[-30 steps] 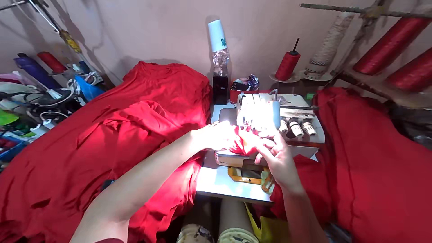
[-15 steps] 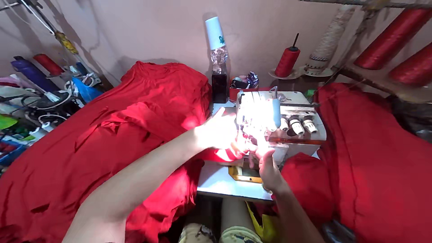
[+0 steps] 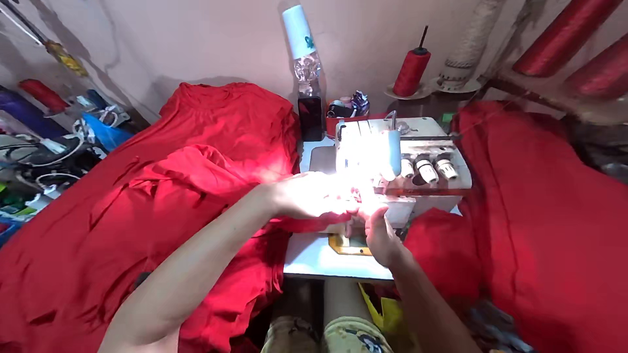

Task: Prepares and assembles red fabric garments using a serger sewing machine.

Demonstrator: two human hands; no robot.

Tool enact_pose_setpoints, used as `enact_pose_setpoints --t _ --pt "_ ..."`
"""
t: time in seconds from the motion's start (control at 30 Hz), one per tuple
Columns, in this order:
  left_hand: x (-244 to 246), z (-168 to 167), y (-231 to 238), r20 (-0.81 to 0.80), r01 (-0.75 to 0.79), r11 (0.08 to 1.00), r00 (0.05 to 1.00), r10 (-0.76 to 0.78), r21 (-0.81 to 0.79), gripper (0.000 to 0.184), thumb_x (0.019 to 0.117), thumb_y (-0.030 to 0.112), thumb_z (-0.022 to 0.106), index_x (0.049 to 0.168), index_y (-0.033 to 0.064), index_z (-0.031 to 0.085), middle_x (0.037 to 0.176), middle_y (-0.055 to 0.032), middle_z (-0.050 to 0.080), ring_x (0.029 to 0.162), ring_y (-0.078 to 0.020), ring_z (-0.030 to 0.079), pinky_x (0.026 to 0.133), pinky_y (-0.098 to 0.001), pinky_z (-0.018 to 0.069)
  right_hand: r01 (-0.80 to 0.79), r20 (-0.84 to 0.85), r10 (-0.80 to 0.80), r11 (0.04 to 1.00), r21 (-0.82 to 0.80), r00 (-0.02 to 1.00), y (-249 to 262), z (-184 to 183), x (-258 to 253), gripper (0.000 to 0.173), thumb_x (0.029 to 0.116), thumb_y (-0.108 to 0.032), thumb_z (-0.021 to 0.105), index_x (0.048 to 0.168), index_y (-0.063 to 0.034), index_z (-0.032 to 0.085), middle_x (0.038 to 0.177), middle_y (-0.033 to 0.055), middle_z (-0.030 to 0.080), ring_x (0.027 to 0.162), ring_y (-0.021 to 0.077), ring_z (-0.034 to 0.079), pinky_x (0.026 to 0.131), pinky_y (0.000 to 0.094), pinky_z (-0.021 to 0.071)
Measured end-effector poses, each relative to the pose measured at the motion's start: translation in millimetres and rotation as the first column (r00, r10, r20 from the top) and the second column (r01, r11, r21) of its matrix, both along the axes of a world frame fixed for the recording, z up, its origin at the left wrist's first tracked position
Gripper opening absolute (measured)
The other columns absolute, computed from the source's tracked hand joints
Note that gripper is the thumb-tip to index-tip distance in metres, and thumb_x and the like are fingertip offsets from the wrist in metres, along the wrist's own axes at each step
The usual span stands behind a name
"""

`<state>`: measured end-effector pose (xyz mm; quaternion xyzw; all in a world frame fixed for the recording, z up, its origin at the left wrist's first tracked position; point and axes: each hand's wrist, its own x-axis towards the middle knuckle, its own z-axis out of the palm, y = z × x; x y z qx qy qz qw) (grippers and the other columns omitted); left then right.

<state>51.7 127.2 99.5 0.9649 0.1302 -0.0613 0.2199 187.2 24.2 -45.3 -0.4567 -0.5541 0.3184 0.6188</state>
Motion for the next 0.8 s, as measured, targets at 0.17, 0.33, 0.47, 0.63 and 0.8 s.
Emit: enact_pose_setpoints --t 0.17,0.33,0.47,0.63,0.8 --pt "0.7 -19.5 27.9 0.158 0.082 0.996 0.985 -0.075 -0.036 0.02 0.0985 0.016 0.061 0.101 0.0016 0.075 0.097 -0.0083 0.073 0.094 -0.0125 0.067 0.087 -0.0299 0.0527 0.285 0.178 -0.327 0.932 0.223 0.928 -1.0 -4.5 8.5 0.048 0.1045 -0.033 0.042 0.094 0.0039 0.071 0.08 0.0008 0.068 0.073 -0.0032 0.061 0.071 0.0183 0.0517" --pt "1.5 -31.9 54.3 0.24 0.11 0.993 0.964 -0.117 0.041 0.012 0.0941 0.013 0.066 0.097 0.0037 0.074 0.096 -0.0069 0.069 0.096 -0.0127 0.064 0.089 -0.0292 0.0514 0.479 0.3 -0.561 0.822 0.308 0.771 6.0 -26.0 14.9 0.023 0.0867 -0.025 0.074 0.09 -0.0025 0.076 0.085 0.0074 0.068 0.07 0.0048 0.057 0.063 0.0185 0.0469" --pt "4.4 -24.6 49.0 0.192 0.107 0.994 0.976 -0.1 -0.025 0.011 0.0948 0.011 0.065 0.099 0.0054 0.073 0.093 -0.001 0.07 0.091 -0.0031 0.064 0.085 -0.0204 0.0513 0.42 0.276 -0.488 0.866 0.273 0.828 17.4 -25.8 11.5 0.017 0.0888 -0.019 0.071 0.087 -0.0024 0.077 0.086 0.0052 0.066 0.072 0.001 0.055 0.065 0.015 0.0459" --pt "3.5 -65.2 91.2 0.352 0.361 0.93 0.865 -0.358 0.06 0.015 0.0978 0.024 0.064 0.099 0.0162 0.077 0.091 0.0066 0.071 0.086 0.001 0.065 0.076 -0.0179 0.0539 0.289 0.198 -0.292 0.956 0.046 0.936 13.7 -11.9 14.7 0.021 0.0974 -0.019 0.06 0.099 -0.0001 0.07 0.069 -0.0029 0.06 0.053 -0.0043 0.051 0.052 0.0131 0.0459" --pt "4.0 -102.1 118.0 0.348 0.376 0.907 0.838 -0.421 0.192 0.021 0.0972 0.038 0.062 0.103 0.0212 0.073 0.092 0.0063 0.068 0.087 -0.003 0.064 0.071 -0.0235 0.0541 0.314 0.092 -0.32 0.946 0.078 0.943 18.4 -2.7 4.2 0.054 0.0909 -0.014 0.068 0.139 0.0053 0.053 0.098 0.0079 0.069 0.069 0.0002 0.063 0.064 0.0179 0.056"
